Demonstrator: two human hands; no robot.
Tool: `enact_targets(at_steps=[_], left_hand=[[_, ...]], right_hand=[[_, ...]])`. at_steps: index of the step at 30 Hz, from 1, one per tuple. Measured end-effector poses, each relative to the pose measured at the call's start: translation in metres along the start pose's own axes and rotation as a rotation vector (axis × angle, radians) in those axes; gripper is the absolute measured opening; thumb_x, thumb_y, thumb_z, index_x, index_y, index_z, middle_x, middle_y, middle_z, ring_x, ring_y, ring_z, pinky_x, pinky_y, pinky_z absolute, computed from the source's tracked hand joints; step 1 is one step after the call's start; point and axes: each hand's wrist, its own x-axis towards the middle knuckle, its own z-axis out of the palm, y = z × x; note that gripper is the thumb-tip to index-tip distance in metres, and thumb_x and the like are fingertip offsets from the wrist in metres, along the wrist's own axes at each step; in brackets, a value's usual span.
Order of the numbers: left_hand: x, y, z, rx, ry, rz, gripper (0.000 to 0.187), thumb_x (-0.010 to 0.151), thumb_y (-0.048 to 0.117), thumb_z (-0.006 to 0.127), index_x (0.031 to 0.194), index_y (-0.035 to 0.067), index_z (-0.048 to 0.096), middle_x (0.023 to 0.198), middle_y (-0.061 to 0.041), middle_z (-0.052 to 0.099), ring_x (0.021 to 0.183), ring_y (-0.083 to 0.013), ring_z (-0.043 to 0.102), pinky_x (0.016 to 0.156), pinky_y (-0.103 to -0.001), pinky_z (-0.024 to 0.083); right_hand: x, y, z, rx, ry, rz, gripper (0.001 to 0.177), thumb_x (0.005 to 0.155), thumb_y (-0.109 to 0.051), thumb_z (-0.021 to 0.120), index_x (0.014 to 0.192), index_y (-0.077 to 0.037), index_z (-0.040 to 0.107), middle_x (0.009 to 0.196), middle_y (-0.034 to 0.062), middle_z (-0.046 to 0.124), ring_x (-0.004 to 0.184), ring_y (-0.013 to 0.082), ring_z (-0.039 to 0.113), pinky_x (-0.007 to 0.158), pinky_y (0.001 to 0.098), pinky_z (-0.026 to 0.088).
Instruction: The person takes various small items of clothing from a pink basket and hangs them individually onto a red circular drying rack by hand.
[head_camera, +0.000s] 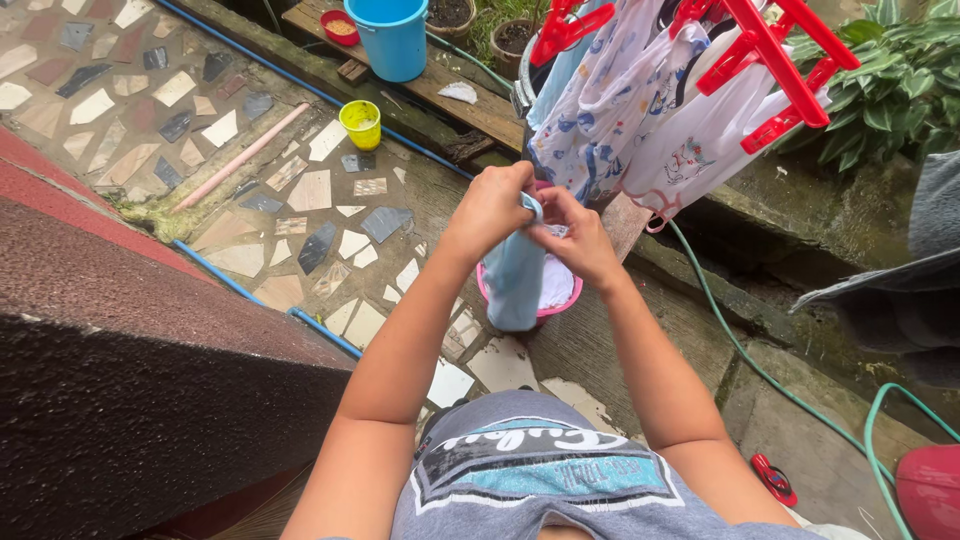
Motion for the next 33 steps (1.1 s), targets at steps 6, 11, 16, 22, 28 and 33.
enact_targets(at_steps=[6, 11, 16, 22, 28, 33], left_hand=[[0.002, -0.033, -0.022, -0.404, -0.192, -0.029, 0.022, 0.076, 0.012, 0.079, 0.095, 0.003, 0.074, 0.085, -0.007, 0.075, 0.079, -0.0141, 0.072, 0.073, -0.030, 0.057], [0.016, -0.034, 0.002, -0.985, -0.191, -0.123, 0.017, 0.089, 0.014, 0.076, 0.101, 0.003, 0.073, 0.092, 0.003, 0.074, 0.086, -0.0046, 0.068, 0.077, -0.023, 0.055], [0.051, -0.032, 0.010, -0.957, -0.056, -0.188, 0.014, 0.096, 0.012, 0.076, 0.103, 0.000, 0.073, 0.090, 0.000, 0.069, 0.077, -0.0051, 0.055, 0.065, -0.023, 0.041], [0.109, -0.032, 0.023, -1.024, 0.200, -0.051, 0.018, 0.092, 0.016, 0.078, 0.102, 0.002, 0.073, 0.093, 0.001, 0.074, 0.086, -0.0049, 0.066, 0.080, -0.023, 0.053], [0.116, -0.021, 0.053, -0.583, 0.296, 0.022, 0.021, 0.093, 0.019, 0.082, 0.100, 0.001, 0.075, 0.090, -0.002, 0.072, 0.090, -0.0094, 0.067, 0.088, -0.025, 0.050], [0.123, -0.013, 0.060, -0.889, 0.055, -0.111, 0.019, 0.096, 0.020, 0.074, 0.104, 0.003, 0.072, 0.089, 0.002, 0.070, 0.084, -0.0048, 0.062, 0.075, -0.023, 0.051]], right_hand=[[0.008, 0.023, -0.003, 0.208, -0.009, 0.060, 0.020, 0.098, -0.005, 0.063, 0.118, -0.002, 0.065, 0.106, -0.0015, 0.069, 0.099, 0.0056, 0.063, 0.088, 0.0225, 0.052], [0.022, 0.033, -0.007, 0.457, 0.006, -0.032, 0.026, 0.096, -0.003, 0.064, 0.121, -0.003, 0.059, 0.110, -0.0041, 0.066, 0.103, 0.0043, 0.061, 0.092, 0.0206, 0.050], [0.065, 0.058, -0.042, 0.533, 0.039, -0.106, 0.021, 0.110, -0.012, 0.059, 0.124, 0.001, 0.067, 0.113, -0.0014, 0.067, 0.107, 0.0065, 0.058, 0.097, 0.0228, 0.046], [0.108, 0.051, -0.082, 0.402, -0.044, -0.109, 0.020, 0.105, -0.011, 0.060, 0.121, 0.000, 0.064, 0.111, 0.0005, 0.069, 0.103, 0.0081, 0.064, 0.093, 0.0249, 0.053], [0.065, 0.069, -0.128, 0.398, 0.089, -0.276, 0.012, 0.108, -0.007, 0.068, 0.109, 0.005, 0.071, 0.098, 0.0110, 0.072, 0.086, 0.0174, 0.067, 0.084, 0.0298, 0.054], [0.047, 0.065, -0.168, 0.935, 0.205, -0.224, 0.025, 0.107, -0.019, 0.064, 0.123, -0.001, 0.066, 0.114, 0.0135, 0.072, 0.097, 0.0220, 0.069, 0.088, 0.0352, 0.057]])
